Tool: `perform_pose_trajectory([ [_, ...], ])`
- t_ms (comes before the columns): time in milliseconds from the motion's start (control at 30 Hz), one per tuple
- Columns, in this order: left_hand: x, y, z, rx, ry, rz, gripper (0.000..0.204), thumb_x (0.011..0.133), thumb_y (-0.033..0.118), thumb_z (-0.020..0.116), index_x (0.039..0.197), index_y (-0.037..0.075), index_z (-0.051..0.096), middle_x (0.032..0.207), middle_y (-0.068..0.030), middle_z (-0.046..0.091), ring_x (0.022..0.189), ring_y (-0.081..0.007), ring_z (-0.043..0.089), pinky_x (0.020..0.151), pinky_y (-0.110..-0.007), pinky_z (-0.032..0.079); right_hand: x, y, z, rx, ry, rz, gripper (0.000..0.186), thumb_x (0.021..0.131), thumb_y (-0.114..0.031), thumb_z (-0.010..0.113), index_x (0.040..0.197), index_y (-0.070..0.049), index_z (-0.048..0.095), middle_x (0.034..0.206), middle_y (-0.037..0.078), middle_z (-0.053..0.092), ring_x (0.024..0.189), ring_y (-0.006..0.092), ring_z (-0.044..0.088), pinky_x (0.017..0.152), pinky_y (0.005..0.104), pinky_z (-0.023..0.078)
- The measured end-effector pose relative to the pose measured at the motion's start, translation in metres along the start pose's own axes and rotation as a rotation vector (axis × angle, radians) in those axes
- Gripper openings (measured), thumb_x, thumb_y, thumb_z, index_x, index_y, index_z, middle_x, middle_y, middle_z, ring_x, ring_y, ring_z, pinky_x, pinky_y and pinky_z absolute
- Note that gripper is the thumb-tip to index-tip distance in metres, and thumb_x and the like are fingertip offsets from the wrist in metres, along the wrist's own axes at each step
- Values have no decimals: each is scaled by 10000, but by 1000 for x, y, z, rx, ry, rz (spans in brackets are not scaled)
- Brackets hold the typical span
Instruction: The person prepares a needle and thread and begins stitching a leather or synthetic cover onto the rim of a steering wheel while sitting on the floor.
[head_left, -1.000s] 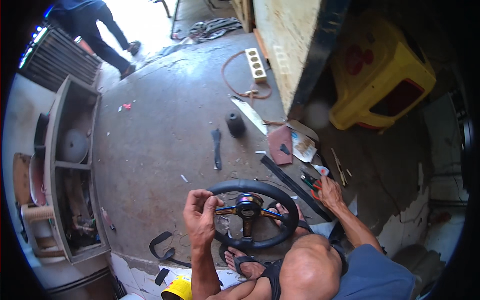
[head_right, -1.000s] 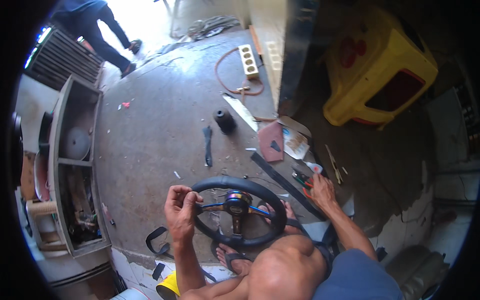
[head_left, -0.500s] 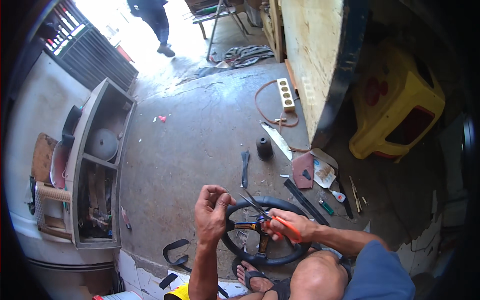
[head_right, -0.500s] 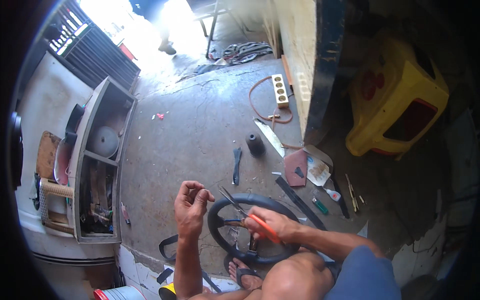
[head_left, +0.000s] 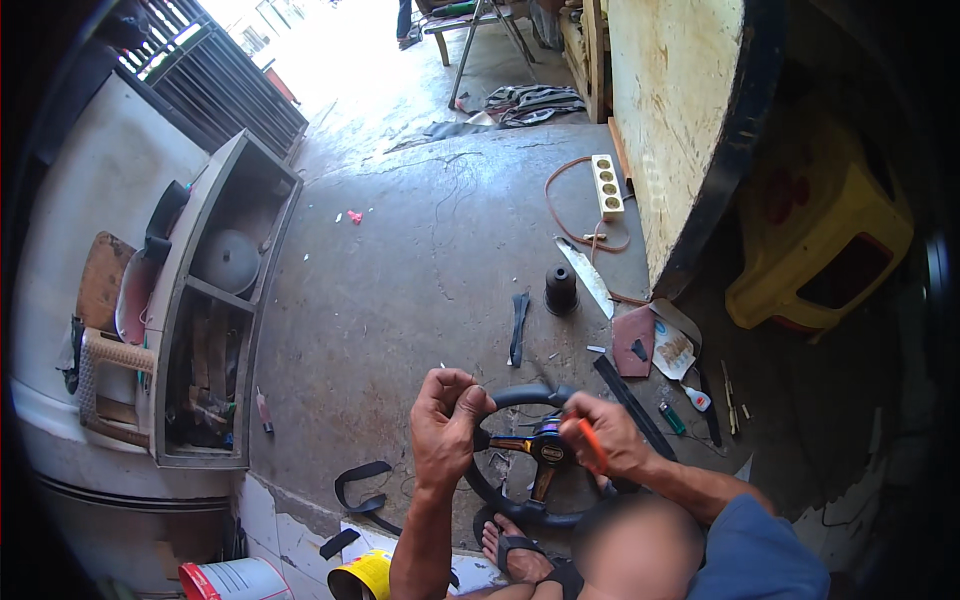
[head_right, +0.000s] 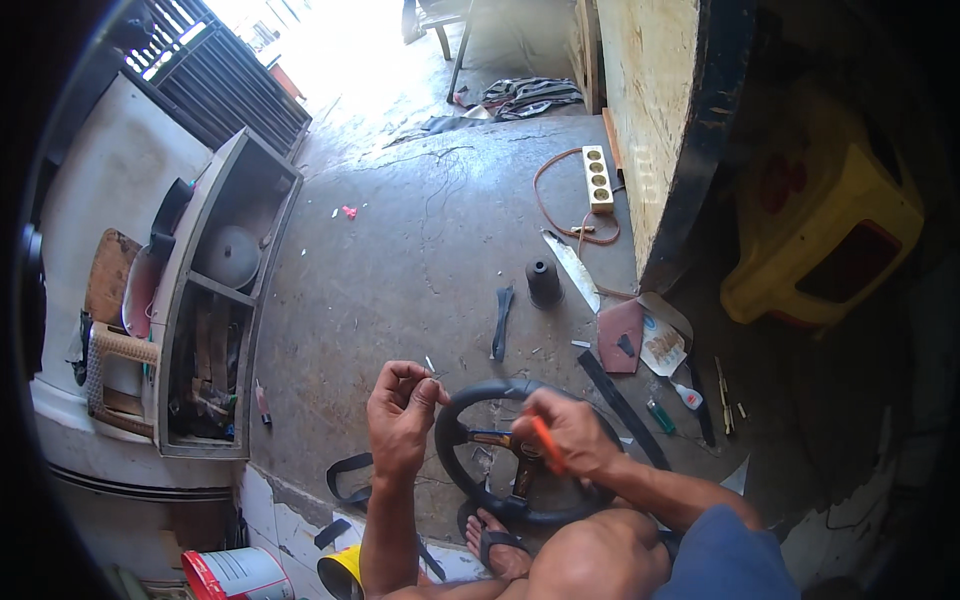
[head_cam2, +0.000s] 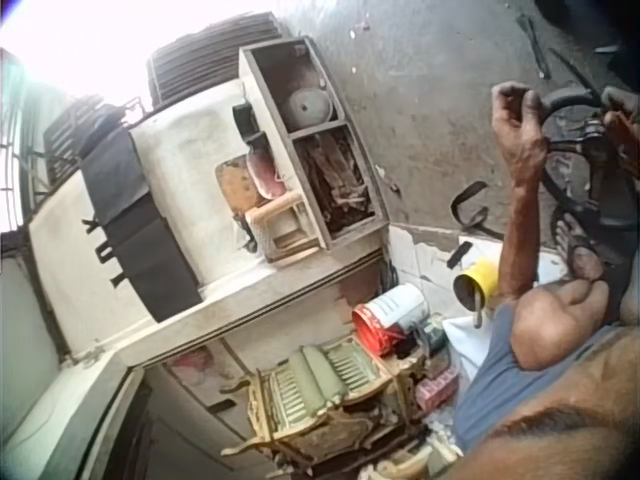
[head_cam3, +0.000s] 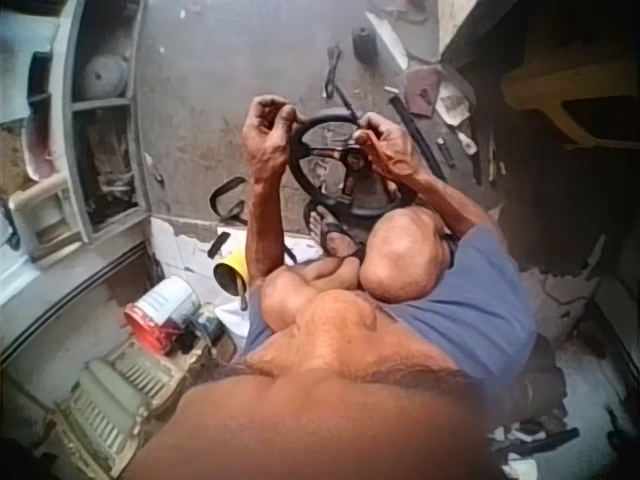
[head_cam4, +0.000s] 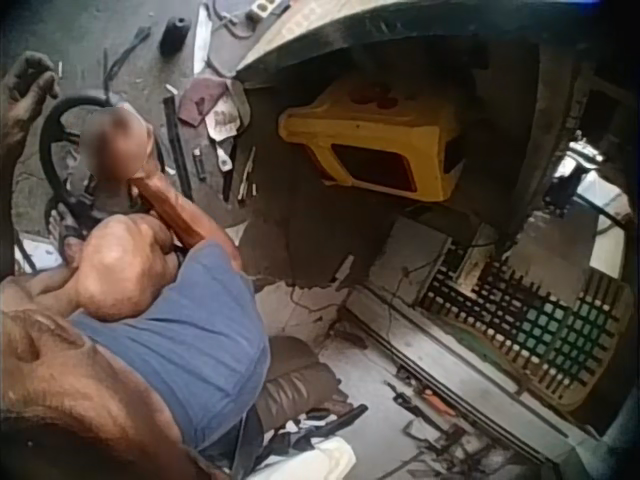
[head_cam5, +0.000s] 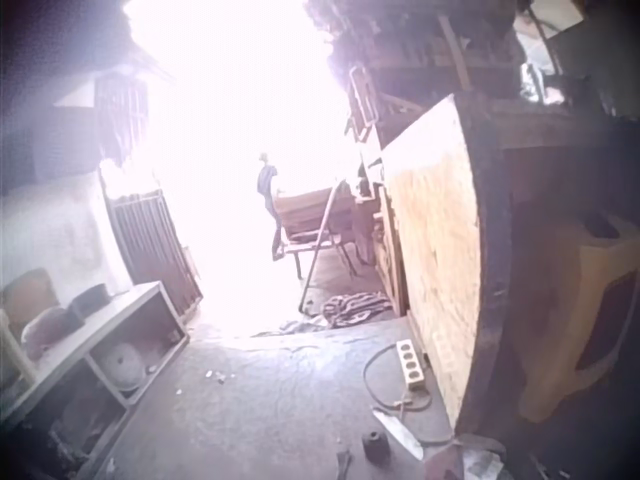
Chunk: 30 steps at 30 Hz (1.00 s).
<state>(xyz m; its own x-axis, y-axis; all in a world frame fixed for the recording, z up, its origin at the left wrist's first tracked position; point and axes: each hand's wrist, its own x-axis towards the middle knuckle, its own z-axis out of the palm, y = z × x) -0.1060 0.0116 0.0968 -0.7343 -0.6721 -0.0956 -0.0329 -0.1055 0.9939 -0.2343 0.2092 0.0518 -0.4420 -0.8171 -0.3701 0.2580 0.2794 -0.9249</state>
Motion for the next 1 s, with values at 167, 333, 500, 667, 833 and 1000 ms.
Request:
perform_pose_trajectory([
  [167, -12, 3, -11, -103, 41, -11, 194, 1010, 179, 698, 1087, 69, 558, 843, -42, 702, 632, -24, 515, 536, -170, 372, 11, 66, -94, -778, 714, -141, 363, 857, -294, 800, 946, -2, 602, 828, 227, 666, 792, 428, 672, 700, 494, 518],
  [333, -7, -7, 13, -246, -29, 17, 208, 998, 158, 708, 1091, 57, 551, 889, -60, 690, 732, -67, 610, 622, -196, 459, -18, 124, -183, -1225, 1022, -180, 365, 838, -182, 761, 1131, 0, 641, 1046, 210, 657, 999, 418, 654, 887, 470, 527],
  [500, -16, -11, 3, -184, 43, 92, 186, 996, 99, 696, 1090, 51, 543, 1004, -94, 675, 917, -131, 690, 776, -259, 542, 26, -1, -21, -297, 171, -372, 523, 834, -230, 841, 1269, -20, 639, 1234, 161, 664, 1143, 261, 654, 1005, 381, 503],
  [667, -12, -9, 12, -205, 113, 228, 179, 998, 77, 684, 1107, 43, 547, 1061, -109, 679, 960, -147, 685, 967, -342, 504, 55, -37, 61, 287, -281, -329, 569, 895, -207, 815, 1355, 9, 559, 1229, 146, 658, 1190, 187, 626, 1026, 347, 500],
  [833, -24, -2, -17, -276, 244, 305, 175, 1005, 91, 674, 1126, 42, 557, 1022, -118, 696, 1038, -171, 648, 1056, -371, 431, 59, -42, 70, 171, -314, -193, 447, 941, -193, 775, 1297, 11, 599, 962, 44, 715, 911, 71, 639, 769, 252, 521],
  [1000, -30, -8, -23, -489, 294, 264, 156, 1008, 78, 662, 1129, 45, 569, 988, -117, 709, 1059, -199, 639, 1046, -375, 434, 59, -46, 81, 0, -180, -373, 276, 945, -189, 773, 1122, 9, 698, 855, 85, 736, 789, 59, 646, 704, 265, 538],
])
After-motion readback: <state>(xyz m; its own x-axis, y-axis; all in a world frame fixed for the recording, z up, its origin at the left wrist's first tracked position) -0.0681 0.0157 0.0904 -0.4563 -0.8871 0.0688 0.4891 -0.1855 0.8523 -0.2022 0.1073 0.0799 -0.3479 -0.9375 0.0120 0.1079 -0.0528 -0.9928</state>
